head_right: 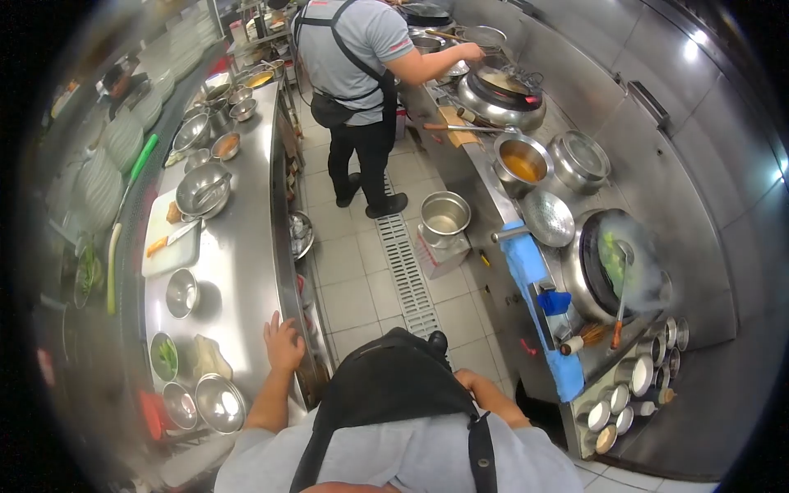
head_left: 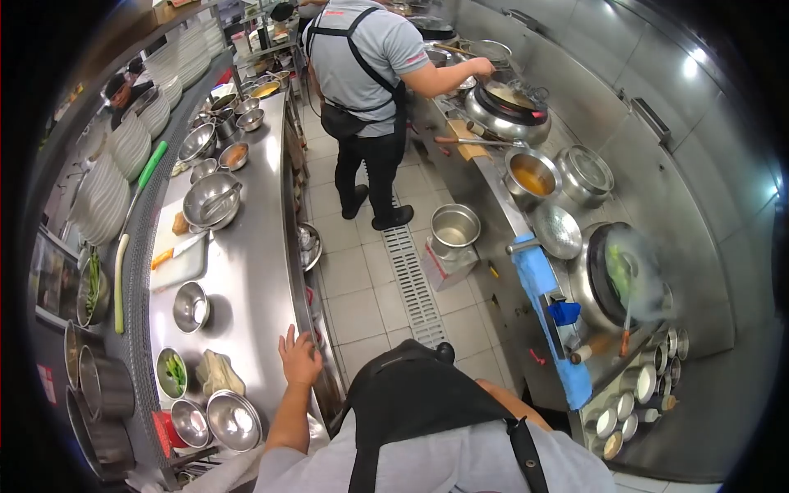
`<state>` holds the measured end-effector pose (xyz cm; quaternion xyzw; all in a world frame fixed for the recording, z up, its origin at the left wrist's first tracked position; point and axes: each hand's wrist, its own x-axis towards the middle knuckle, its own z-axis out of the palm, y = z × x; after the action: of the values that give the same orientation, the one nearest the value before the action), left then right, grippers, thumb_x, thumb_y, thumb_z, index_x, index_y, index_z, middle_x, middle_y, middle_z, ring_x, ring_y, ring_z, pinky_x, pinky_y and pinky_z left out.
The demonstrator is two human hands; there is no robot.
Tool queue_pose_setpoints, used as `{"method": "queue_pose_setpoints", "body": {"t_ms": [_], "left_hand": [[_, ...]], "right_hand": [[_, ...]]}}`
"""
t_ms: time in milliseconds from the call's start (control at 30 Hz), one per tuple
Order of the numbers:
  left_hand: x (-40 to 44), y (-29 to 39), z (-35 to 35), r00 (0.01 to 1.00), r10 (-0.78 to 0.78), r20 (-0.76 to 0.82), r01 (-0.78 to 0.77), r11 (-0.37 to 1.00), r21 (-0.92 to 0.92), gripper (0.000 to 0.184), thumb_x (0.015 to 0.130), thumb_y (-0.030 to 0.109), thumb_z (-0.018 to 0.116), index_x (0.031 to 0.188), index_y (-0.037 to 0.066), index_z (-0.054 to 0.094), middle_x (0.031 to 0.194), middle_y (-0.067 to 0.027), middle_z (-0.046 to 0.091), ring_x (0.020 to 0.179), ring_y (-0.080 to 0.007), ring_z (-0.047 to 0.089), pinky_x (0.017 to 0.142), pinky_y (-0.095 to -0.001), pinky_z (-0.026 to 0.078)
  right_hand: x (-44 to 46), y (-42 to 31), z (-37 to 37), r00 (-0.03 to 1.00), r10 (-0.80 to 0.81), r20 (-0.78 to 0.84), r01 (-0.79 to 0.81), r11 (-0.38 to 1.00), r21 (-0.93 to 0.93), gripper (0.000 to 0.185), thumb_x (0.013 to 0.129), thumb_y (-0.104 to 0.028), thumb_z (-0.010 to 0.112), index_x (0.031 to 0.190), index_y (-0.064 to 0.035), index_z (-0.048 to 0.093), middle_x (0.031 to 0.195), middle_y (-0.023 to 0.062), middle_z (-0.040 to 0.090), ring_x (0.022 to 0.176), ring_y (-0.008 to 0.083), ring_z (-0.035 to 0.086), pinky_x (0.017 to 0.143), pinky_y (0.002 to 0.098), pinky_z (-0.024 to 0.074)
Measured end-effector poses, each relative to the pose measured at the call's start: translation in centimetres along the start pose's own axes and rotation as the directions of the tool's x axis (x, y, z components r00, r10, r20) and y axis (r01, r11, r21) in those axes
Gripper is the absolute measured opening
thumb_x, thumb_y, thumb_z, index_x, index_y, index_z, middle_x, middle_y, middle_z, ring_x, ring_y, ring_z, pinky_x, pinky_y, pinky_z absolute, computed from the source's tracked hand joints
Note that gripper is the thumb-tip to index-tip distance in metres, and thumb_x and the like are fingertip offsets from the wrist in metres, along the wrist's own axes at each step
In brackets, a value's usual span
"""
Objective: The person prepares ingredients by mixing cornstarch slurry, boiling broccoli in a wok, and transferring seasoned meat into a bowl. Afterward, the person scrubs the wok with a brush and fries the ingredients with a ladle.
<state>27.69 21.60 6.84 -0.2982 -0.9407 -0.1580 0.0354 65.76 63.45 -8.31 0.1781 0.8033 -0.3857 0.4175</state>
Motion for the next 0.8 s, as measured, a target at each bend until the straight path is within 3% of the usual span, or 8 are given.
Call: {"method": "queue_pose_setpoints", "body": {"t_ms": [100,200,267,400,467,567,700,800], "left_hand": [[0.0,-0.3,0.3,1.0,0.017,0.007,-0.017,1.0,0.0,0.022,0.077,0.021,0.071,0.095,0.01,0.075,0.135,-0.0032,0.063,0.152,-0.0327,0.032,0.126,-0.0597,0.018],[0.0,0.1,-0.2,0.998,0.054,0.009,-0.054,0.998,0.01,0.024,0.076,0.021,0.072,0.097,0.01,0.076,0.133,-0.0032,0.064,0.152,-0.0349,0.031,0.125,-0.0625,0.017],[0.1,0.5,-0.9,0.998,0.063,0.025,-0.063,0.998,0.008,0.026,0.076,0.023,0.072,0.098,0.009,0.076,0.131,-0.0038,0.064,0.152,-0.0365,0.031,0.125,-0.0642,0.016],[0.2,0.0,-0.5,0.997,0.067,0.049,-0.067,0.998,-0.002,0.034,0.076,0.029,0.072,0.102,0.008,0.077,0.129,-0.0054,0.065,0.152,-0.04,0.03,0.123,-0.0676,0.014],[0.1,-0.3,-0.7,0.998,0.019,0.063,-0.019,1.0,-0.004,0.038,0.077,0.033,0.072,0.106,0.008,0.077,0.13,-0.0067,0.065,0.152,-0.0401,0.029,0.124,-0.0677,0.012],[0.4,-0.2,-1.1,0.995,0.043,0.088,-0.045,0.999,0.02,0.049,0.074,0.031,0.077,0.118,0.01,0.071,0.137,-0.006,0.061,0.152,-0.0389,0.031,0.123,-0.0667,0.015],[0.7,-0.9,-0.6,0.998,-0.046,-0.037,0.042,0.994,-0.105,0.064,0.075,0.029,0.076,0.133,0.009,0.058,0.154,-0.0131,0.047,0.147,-0.0355,0.037,0.122,-0.0572,0.024],[2.6,-1.5,-0.6,0.969,-0.198,-0.147,0.151,0.948,-0.279,0.064,0.075,0.026,0.076,0.133,0.007,0.057,0.155,-0.0172,0.046,0.142,-0.0373,0.043,0.117,-0.0538,0.031]], "right_hand": [[-0.1,-0.8,-0.8,0.998,0.033,-0.05,-0.031,0.999,0.039,0.058,0.084,-0.055,0.07,0.114,-0.0061,0.075,0.109,0.0216,0.075,0.094,0.0289,0.074,0.081,0.0389,0.0564],[-0.1,-1.6,-1.8,0.978,0.06,0.198,-0.055,0.998,-0.032,0.064,0.086,-0.059,0.067,0.117,-0.0034,0.074,0.11,0.0223,0.075,0.097,0.0303,0.073,0.084,0.0399,0.0568],[0.2,-1.9,-2.4,1.0,0.02,-0.024,-0.021,0.999,-0.025,0.066,0.089,-0.059,0.066,0.116,0.0009,0.074,0.109,0.0215,0.076,0.097,0.029,0.073,0.085,0.041,0.0572],[3.2,0.6,-3.0,0.993,-0.025,-0.113,0.024,1.0,-0.005,0.067,0.09,-0.059,0.067,0.116,0.0017,0.074,0.109,0.0197,0.076,0.095,0.0247,0.073,0.085,0.0403,0.0569],[3.4,-0.3,-3.4,0.971,0.104,-0.215,-0.005,0.909,0.417,0.062,0.09,-0.055,0.069,0.118,-0.0002,0.075,0.108,0.0184,0.077,0.095,0.024,0.073,0.087,0.0399,0.0563],[9.0,1.7,-3.5,0.969,0.213,-0.122,-0.174,0.946,0.272,0.06,0.088,-0.051,0.072,0.12,0.0006,0.073,0.106,0.0179,0.078,0.097,0.0254,0.073,0.088,0.0391,0.0558],[8.9,-4.5,-9.3,0.984,0.082,-0.16,-0.031,0.955,0.296,0.048,0.09,-0.04,0.073,0.115,0.0006,0.075,0.094,0.0146,0.078,0.089,0.0237,0.073,0.08,0.0391,0.0575],[10.8,-13.6,-15.7,0.974,0.199,-0.111,-0.128,0.881,0.455,0.03,0.096,-0.03,0.069,0.111,-0.0038,0.074,0.094,0.0094,0.075,0.084,0.0198,0.072,0.076,0.0387,0.0589]]}}
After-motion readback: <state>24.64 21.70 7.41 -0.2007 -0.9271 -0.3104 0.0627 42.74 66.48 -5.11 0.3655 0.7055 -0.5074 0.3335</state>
